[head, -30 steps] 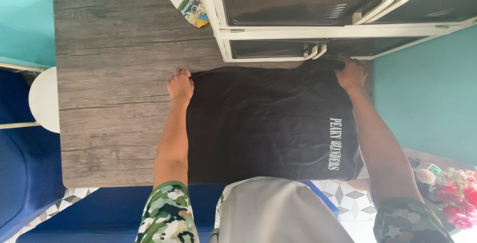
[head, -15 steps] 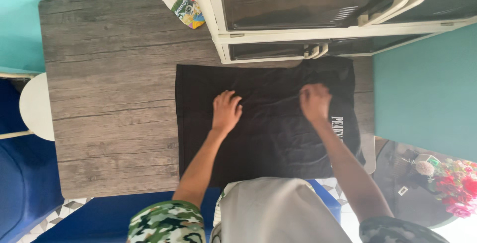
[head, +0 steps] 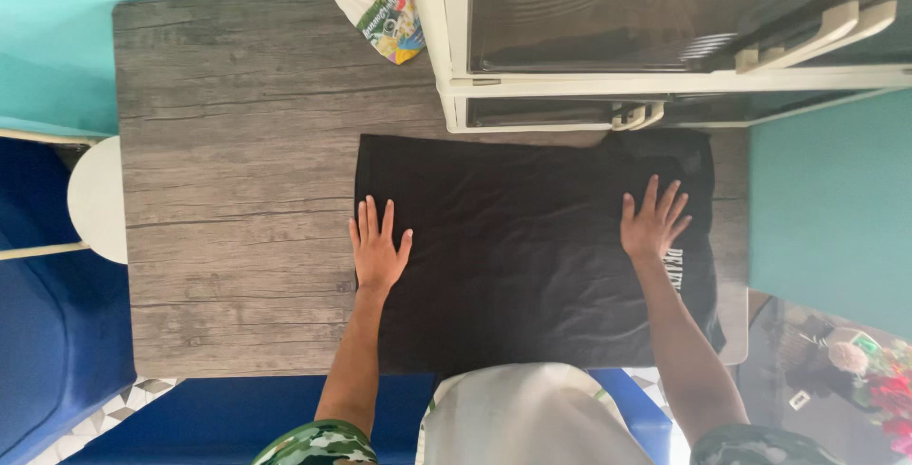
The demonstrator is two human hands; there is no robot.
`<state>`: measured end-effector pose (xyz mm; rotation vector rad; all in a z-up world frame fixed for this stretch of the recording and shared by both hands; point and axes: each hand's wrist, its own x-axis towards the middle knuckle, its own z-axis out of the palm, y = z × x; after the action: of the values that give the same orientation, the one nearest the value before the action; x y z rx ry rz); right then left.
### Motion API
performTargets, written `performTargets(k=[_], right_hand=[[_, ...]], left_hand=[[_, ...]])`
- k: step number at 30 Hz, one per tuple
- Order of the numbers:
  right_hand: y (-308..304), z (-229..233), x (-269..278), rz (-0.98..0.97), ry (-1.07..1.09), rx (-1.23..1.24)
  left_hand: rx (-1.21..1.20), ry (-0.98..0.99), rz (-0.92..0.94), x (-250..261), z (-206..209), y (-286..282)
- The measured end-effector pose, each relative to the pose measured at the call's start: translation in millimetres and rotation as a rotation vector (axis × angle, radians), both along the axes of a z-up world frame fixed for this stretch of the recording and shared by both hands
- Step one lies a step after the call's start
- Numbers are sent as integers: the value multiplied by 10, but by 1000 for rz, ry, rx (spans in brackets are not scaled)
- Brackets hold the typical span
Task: The person folds two shirts on a wooden table and places them inside a cabinet.
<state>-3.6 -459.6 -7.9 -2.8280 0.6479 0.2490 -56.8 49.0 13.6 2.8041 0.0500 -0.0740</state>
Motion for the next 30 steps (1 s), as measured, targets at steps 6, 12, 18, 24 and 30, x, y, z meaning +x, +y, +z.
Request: performTargets(k=[6,12,18,24,30], right_hand=[[-424,14,120,86,120,0],[-708,76,354,162,64,10],[-12,188,-24,360,-184,-101],[1027,135,-99,758,-88,-58],[442,96,64,572,50,-178]], left_hand=[[122,6,56,-149,-92,-321],[65,33,101,-178,47,-633],[62,22,73,104,228,-940],[47,-15,-325,361,108,-1841],[27,23,-242,469,104,-1590]])
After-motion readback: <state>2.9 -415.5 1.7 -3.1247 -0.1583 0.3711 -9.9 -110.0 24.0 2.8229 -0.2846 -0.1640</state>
